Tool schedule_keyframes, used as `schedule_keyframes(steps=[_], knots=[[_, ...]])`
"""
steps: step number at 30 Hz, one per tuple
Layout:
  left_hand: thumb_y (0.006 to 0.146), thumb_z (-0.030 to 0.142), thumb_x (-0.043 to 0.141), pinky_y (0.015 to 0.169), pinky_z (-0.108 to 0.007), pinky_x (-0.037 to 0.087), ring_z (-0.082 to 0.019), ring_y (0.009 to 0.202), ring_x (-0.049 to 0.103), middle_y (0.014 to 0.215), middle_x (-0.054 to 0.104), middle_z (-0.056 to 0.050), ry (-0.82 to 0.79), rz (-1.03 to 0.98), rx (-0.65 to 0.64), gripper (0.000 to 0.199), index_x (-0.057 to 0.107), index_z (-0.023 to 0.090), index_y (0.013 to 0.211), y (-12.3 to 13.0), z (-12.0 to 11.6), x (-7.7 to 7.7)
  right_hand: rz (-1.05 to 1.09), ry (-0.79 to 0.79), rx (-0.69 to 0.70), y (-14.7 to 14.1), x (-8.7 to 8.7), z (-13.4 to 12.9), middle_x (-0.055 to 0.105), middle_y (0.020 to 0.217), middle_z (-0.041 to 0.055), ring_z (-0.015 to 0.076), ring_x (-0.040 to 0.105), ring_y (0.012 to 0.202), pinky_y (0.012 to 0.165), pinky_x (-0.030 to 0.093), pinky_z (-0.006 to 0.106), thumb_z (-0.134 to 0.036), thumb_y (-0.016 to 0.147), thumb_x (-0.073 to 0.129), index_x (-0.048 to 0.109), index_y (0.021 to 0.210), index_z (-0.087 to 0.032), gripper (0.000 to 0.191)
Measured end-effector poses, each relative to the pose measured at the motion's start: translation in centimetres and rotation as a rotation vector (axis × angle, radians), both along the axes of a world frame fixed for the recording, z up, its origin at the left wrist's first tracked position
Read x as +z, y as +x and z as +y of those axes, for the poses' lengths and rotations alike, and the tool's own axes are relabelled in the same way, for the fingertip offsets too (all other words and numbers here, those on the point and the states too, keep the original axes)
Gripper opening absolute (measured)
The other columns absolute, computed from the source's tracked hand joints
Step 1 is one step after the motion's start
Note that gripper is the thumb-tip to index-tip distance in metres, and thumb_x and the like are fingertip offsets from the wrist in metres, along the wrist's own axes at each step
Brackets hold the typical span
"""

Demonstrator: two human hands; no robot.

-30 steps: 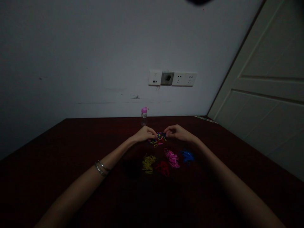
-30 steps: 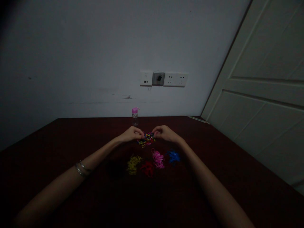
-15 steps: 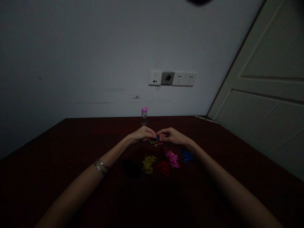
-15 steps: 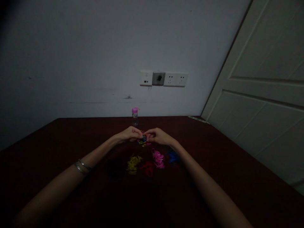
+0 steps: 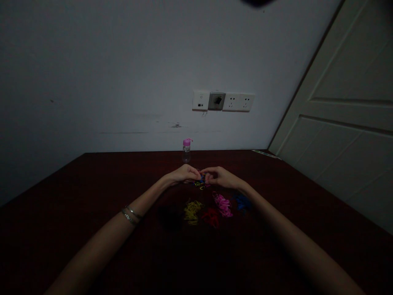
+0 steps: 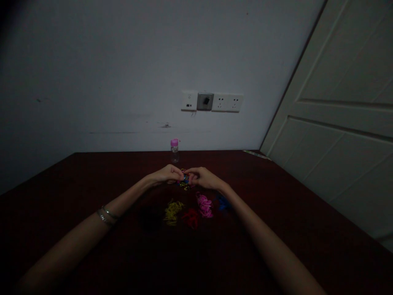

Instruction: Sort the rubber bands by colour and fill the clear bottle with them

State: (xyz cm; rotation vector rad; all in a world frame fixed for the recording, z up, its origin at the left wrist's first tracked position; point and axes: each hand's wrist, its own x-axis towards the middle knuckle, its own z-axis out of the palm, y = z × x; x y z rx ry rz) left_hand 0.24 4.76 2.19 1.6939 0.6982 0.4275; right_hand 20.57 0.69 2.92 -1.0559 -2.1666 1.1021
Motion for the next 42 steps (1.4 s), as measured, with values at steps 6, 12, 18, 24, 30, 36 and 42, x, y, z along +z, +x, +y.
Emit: schedule_keyframes(steps=[6,12,18,24,30,36,42], knots=[[0.064,0.034,0.062,0.04,-0.021,0.012,-0.003,0.039,0.023,0.048,0.039,0.005,-0.001,-0.008,0.014,0.027,0.063,0.01,0.076,0.5,-0.5,0.0,-0.029,0.026,-0.039,0.5,-0.2,0.5,0.061,0.069,0.0024,0.0109,0.053,0.061,0.057,0.041,0.023,-0.02,0.069,0.056,0.063,0.086,-0.012,0.02],[0.065,0.035,0.062,0.04,-0.02,0.012,-0.003,0.039,0.021,0.046,0.035,0.007,-0.013,-0.007,0.044,0.029,0.063,0.01,0.078,0.8,-0.5,-0.3,0.038,-0.024,-0.076,0.8,0.2,0.4,0.058,0.062,0.0004,0.0088,0.048,0.054,0.052,0.038,0.022,-0.029,0.068,0.061,0.062,0.08,-0.012,0.022],[0.063,0.034,0.062,0.039,-0.02,0.012,-0.003,0.038,0.021,0.044,0.034,0.008,-0.022,-0.025,0.02,0.026,0.063,0.011,0.075,1.6,-1.2,-0.5,0.042,-0.076,-0.079,1.0,0.5,-0.3,0.058,0.066,0.0011,0.009,0.049,0.056,0.054,0.043,0.023,-0.032,0.068,0.061,0.062,0.079,-0.012,0.022],[0.064,0.028,0.06,0.04,-0.019,0.019,-0.003,0.04,0.029,0.047,0.044,0.005,0.038,0.02,0.0,0.021,0.064,0.01,0.073,3.1,-1.1,0.1,0.016,-0.073,-0.097,2.1,1.4,-0.9,0.06,0.069,0.0024,0.0106,0.052,0.061,0.055,0.045,0.024,-0.03,0.068,0.06,0.062,0.081,-0.013,0.022],[0.063,0.019,0.058,0.045,-0.018,0.028,-0.005,0.046,0.038,0.051,0.05,0.003,0.299,0.117,-0.13,0.016,0.066,0.009,0.072,7.1,-1.0,0.5,-0.134,-0.017,-0.22,6.6,1.9,-1.9,0.06,0.066,0.0025,0.0108,0.051,0.056,0.051,0.04,0.023,-0.028,0.066,0.059,0.063,0.084,-0.012,0.024],[0.063,0.011,0.056,0.049,-0.017,0.03,-0.006,0.048,0.041,0.055,0.052,0.003,0.597,0.229,-0.262,0.016,0.067,0.01,0.074,12.1,-2.6,-0.7,-0.203,-0.064,-0.243,10.8,0.3,-3.8,0.062,0.069,0.0035,0.0113,0.052,0.056,0.052,0.041,0.024,-0.024,0.066,0.055,0.062,0.085,-0.012,0.023],[0.064,0.013,0.058,0.048,-0.017,0.029,-0.006,0.048,0.041,0.053,0.049,0.004,0.646,0.231,-0.286,0.023,0.066,0.012,0.085,12.6,-2.9,-0.6,-0.241,-0.006,-0.247,11.7,0.0,-4.1,0.064,0.075,0.005,0.0148,0.056,0.067,0.061,0.043,0.026,-0.025,0.064,0.058,0.063,0.083,-0.012,0.024]])
